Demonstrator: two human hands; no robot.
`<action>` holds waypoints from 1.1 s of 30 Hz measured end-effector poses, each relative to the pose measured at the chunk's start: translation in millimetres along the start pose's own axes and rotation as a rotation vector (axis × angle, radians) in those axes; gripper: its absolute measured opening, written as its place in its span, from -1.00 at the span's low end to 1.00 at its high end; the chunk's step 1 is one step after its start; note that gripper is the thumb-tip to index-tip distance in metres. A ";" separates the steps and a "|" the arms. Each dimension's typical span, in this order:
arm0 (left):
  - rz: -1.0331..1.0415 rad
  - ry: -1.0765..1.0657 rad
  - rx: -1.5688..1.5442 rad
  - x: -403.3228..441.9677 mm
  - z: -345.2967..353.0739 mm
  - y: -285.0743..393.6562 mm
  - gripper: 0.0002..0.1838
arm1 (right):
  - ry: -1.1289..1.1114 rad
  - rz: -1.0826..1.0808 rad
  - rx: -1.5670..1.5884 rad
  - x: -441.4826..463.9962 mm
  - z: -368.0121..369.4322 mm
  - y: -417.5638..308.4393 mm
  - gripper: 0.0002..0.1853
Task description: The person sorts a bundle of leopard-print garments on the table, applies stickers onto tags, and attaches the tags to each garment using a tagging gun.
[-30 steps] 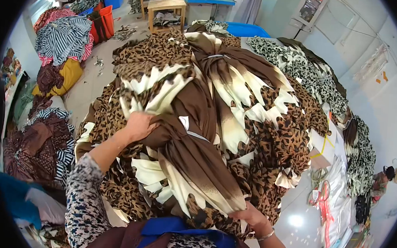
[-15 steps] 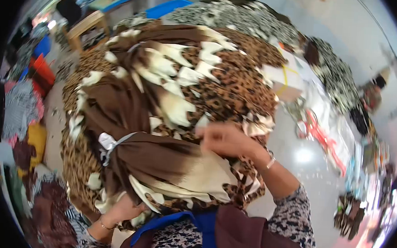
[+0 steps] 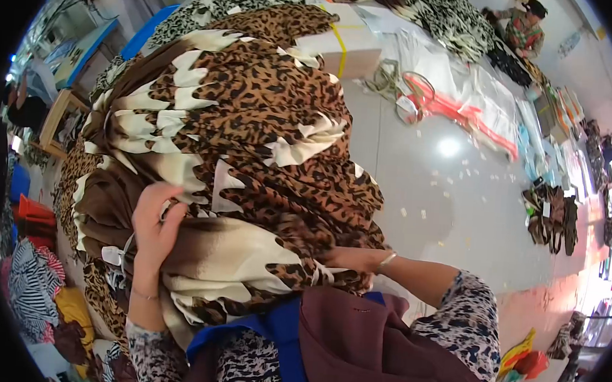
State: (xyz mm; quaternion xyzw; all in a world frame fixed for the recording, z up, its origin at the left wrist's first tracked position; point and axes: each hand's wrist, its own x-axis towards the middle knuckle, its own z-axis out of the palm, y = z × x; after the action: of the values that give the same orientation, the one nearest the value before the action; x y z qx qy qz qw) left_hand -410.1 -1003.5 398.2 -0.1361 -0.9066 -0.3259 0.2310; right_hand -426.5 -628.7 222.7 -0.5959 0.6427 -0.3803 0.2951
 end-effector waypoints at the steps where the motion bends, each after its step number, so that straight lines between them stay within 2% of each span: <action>1: 0.033 -0.074 0.031 10.9 19.2 1.4 -0.69 | -0.067 0.138 0.132 -13.0 -10.6 -22.2 -0.56; 2: 0.070 -0.188 0.039 13.7 42.3 -2.0 -0.63 | -0.014 0.289 0.173 -28.6 -1.7 -16.3 -0.55; 3: 0.180 -0.324 0.037 9.1 64.4 -10.7 -0.69 | 0.038 0.439 0.215 -43.6 13.1 -6.1 -0.54; 4: 0.221 -0.720 0.081 2.1 85.1 -24.0 -0.74 | 0.087 0.589 0.256 -53.6 22.5 0.2 -0.54; 5: 0.243 -0.902 0.010 -20.7 107.1 -33.9 -0.73 | 0.130 0.877 0.420 -45.0 4.1 -12.1 -0.57; 6: -0.003 -0.953 0.016 -36.5 123.7 -27.2 -0.60 | -0.046 0.738 -0.182 -50.0 -3.4 3.7 -0.66; 7: 0.048 -0.958 0.095 -36.5 127.4 -15.2 -0.53 | 0.163 0.957 -0.117 -41.2 -23.7 -1.4 -0.69; 9: 0.131 -0.946 0.206 -31.9 130.0 3.8 -0.39 | 0.749 0.779 -0.311 -29.8 -58.9 -5.8 -0.72; 11: 0.084 -0.975 0.201 -27.9 139.7 9.1 -0.40 | 1.003 0.818 -0.143 -14.4 -97.3 4.7 -0.59; 13: 0.038 -0.927 0.118 -23.0 150.2 9.4 -0.43 | 1.130 0.666 -0.324 1.4 -127.0 23.8 -0.35; 16: -0.029 -0.694 -0.051 -11.8 162.6 3.7 -0.50 | 1.078 0.616 -0.521 33.2 -153.1 72.7 -0.13; 18: -0.086 -0.482 -0.091 -1.2 168.2 10.0 -0.55 | 1.018 0.523 -0.585 51.9 -163.3 104.2 -0.42; 20: -0.400 -0.368 -0.288 9.4 167.6 13.0 -0.58 | 0.837 0.461 -0.487 65.6 -178.8 116.1 -0.59; 21: -0.530 -0.374 -0.366 11.1 166.3 4.4 -0.54 | 0.927 0.475 -0.246 74.9 -181.2 108.1 -0.65; 23: -0.750 -0.259 -0.729 20.0 159.5 0.3 -0.40 | 1.080 0.536 0.251 84.2 -174.9 12.5 -0.73; 24: -0.861 -0.216 -0.924 21.5 160.1 -0.6 -0.32 | 1.030 0.413 0.365 86.2 -165.1 -15.0 -0.74; 25: -0.885 -0.223 -1.128 17.4 158.7 -2.4 -0.20 | 0.930 0.184 -0.008 87.2 -152.4 -37.1 -0.79; 26: -0.887 -0.281 -1.225 16.9 151.2 2.9 -0.25 | 0.731 0.119 -0.308 81.9 -143.1 -57.7 -0.82; 28: -1.150 -0.158 -1.769 22.8 130.9 32.2 -0.50 | 0.494 -0.033 -0.380 87.3 -112.9 -92.8 -0.91; 29: -1.028 -0.407 -2.044 31.0 121.5 21.3 -0.56 | 0.456 -0.021 -0.323 89.0 -92.7 -95.2 -0.92; 30: -1.381 -0.202 -1.108 24.7 123.3 30.4 -0.58 | 0.292 0.027 -0.370 89.0 -80.3 -91.5 -0.85; 32: -1.133 -0.057 -1.639 -6.5 130.3 -1.6 -0.56 | 0.220 -0.199 -0.136 77.7 -91.6 -85.4 -0.77; 33: -0.971 0.023 -1.887 -18.6 131.9 -7.0 -0.55 | 0.147 -0.133 0.082 72.8 -106.2 -83.8 -0.79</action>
State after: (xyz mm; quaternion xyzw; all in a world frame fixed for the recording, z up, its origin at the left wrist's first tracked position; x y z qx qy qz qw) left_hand -440.5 -924.2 295.3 0.1192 -0.2418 -0.9562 -0.1145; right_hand -478.0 -686.3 355.5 -0.5951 0.6057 -0.4678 0.2455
